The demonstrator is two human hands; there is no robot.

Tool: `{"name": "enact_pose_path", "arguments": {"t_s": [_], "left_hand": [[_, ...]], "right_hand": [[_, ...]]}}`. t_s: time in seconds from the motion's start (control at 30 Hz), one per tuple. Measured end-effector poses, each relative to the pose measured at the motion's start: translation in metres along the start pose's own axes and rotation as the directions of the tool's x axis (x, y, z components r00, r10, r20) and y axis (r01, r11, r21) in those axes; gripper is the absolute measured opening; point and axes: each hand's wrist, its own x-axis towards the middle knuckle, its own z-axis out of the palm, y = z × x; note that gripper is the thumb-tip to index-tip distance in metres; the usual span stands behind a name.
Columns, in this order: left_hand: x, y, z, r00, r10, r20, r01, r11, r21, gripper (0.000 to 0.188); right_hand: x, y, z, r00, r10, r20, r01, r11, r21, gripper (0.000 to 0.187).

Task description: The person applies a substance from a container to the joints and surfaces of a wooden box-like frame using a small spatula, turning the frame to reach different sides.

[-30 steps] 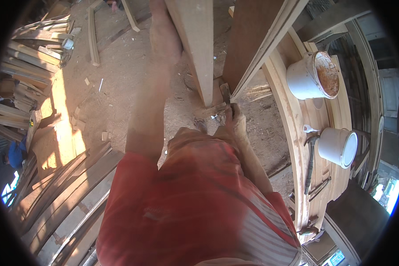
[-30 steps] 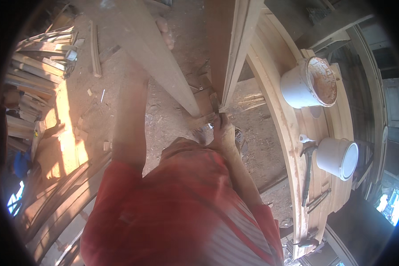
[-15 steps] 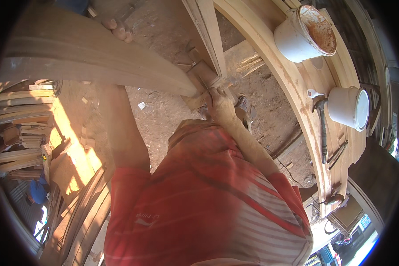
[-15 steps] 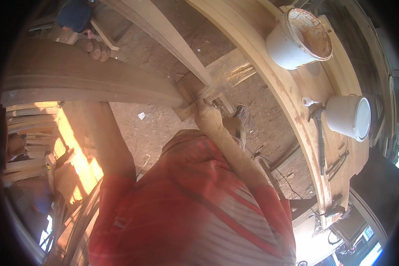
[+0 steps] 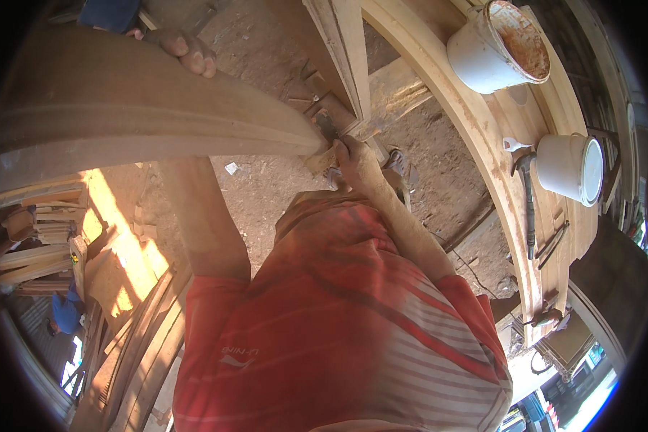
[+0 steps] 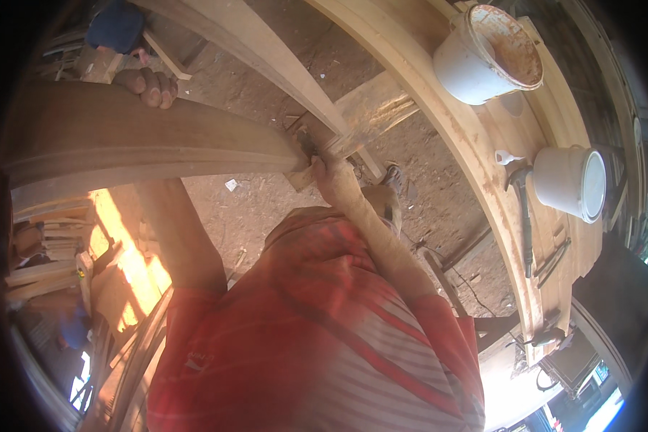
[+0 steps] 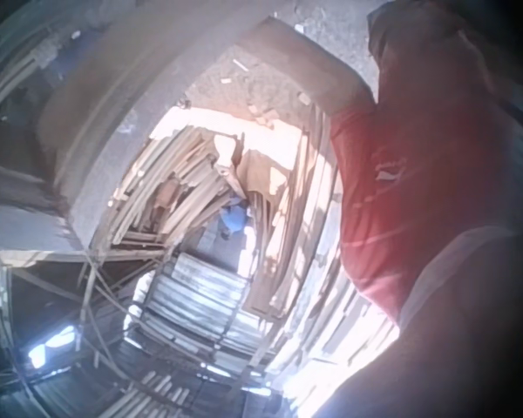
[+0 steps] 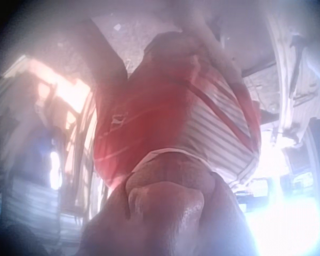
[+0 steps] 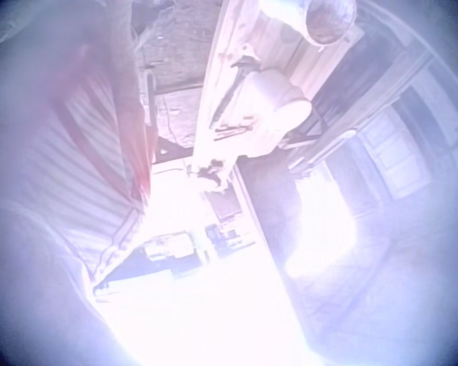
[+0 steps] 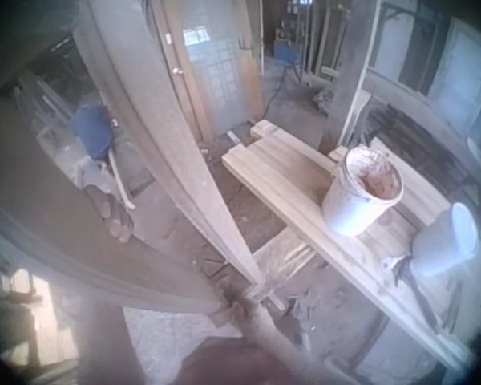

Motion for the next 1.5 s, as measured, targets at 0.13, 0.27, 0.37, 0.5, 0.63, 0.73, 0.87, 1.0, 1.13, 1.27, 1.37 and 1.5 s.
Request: {"name": "enact_pose_path", "arguments": {"t_s": [0.13, 0.27, 0.37, 0.5, 0.63, 0.73, 0.87, 1.0, 1.13, 1.27, 1.37, 1.5], "left_hand": [[0.01, 0.005, -0.01, 0.955, -0.093, 0.28, 0.145, 0.974, -0.172, 0.052], [0.011, 0.009, 0.001, 0.95, -0.077, 0.303, 0.133, 0.977, -0.168, 0.052], [0.014, 0.008, 0.005, 0.909, -0.164, 0.383, 0.293, 0.905, -0.308, 0.052], [0.001, 0.007, 0.01, 0.97, -0.146, 0.197, 0.167, 0.981, -0.095, 0.043], [0.0, 0.016, 0.014, 0.997, -0.073, 0.027, 0.069, 0.992, 0.107, 0.036], [0.006, -0.003, 0.015, 0.99, -0.13, 0.054, 0.129, 0.991, 0.028, 0.034], [0.01, -0.001, 0.016, 0.976, -0.191, 0.109, 0.196, 0.98, -0.036, 0.031], [0.02, 0.008, 0.008, 0.845, -0.351, 0.404, 0.468, 0.85, -0.241, 0.028], [0.007, 0.01, 0.043, 0.904, -0.417, 0.095, 0.424, 0.903, -0.069, 0.023], [-0.002, 0.011, 0.057, 0.944, -0.281, -0.175, 0.296, 0.953, 0.067, 0.024], [-0.006, 0.009, 0.044, 0.955, -0.278, -0.104, 0.284, 0.957, 0.052, 0.024], [-0.005, 0.009, 0.036, 0.96, -0.279, -0.035, 0.28, 0.959, 0.051, 0.024]], "right_hand": [[0.006, 0.005, 0.004, 0.999, -0.051, 0.001, 0.051, 0.999, 0.002, 0.033], [0.004, 0.009, 0.013, 0.978, -0.198, -0.061, 0.195, 0.979, -0.056, 0.034], [-0.003, 0.007, 0.014, 0.989, -0.144, -0.041, 0.14, 0.986, -0.094, 0.032], [0.009, -0.001, 0.008, 0.994, -0.112, 0.007, 0.112, 0.993, -0.025, 0.032], [-0.008, 0.02, 0.023, 0.993, -0.09, 0.072, 0.099, 0.986, -0.137, 0.033], [-0.004, -0.003, 0.002, 0.998, 0.023, 0.063, -0.015, 0.993, -0.121, 0.034], [0.008, 0.024, 0.02, 0.996, -0.04, 0.081, 0.048, 0.995, -0.091, 0.033], [-0.015, 0.003, 0.002, 0.998, 0.038, 0.053, -0.032, 0.994, -0.109, 0.031], [0.006, 0.008, 0.003, 0.982, -0.153, 0.106, 0.166, 0.979, -0.12, 0.032], [-0.018, 0.013, 0.012, 0.998, 0.046, 0.049, -0.044, 0.998, -0.05, 0.031], [-0.026, 0.01, 0.008, 0.999, 0.0, 0.039, 0.004, 0.994, -0.11, 0.029], [-0.013, 0.007, 0.002, 0.996, 0.007, 0.091, -0.007, 1.0, -0.003, 0.029]]}}
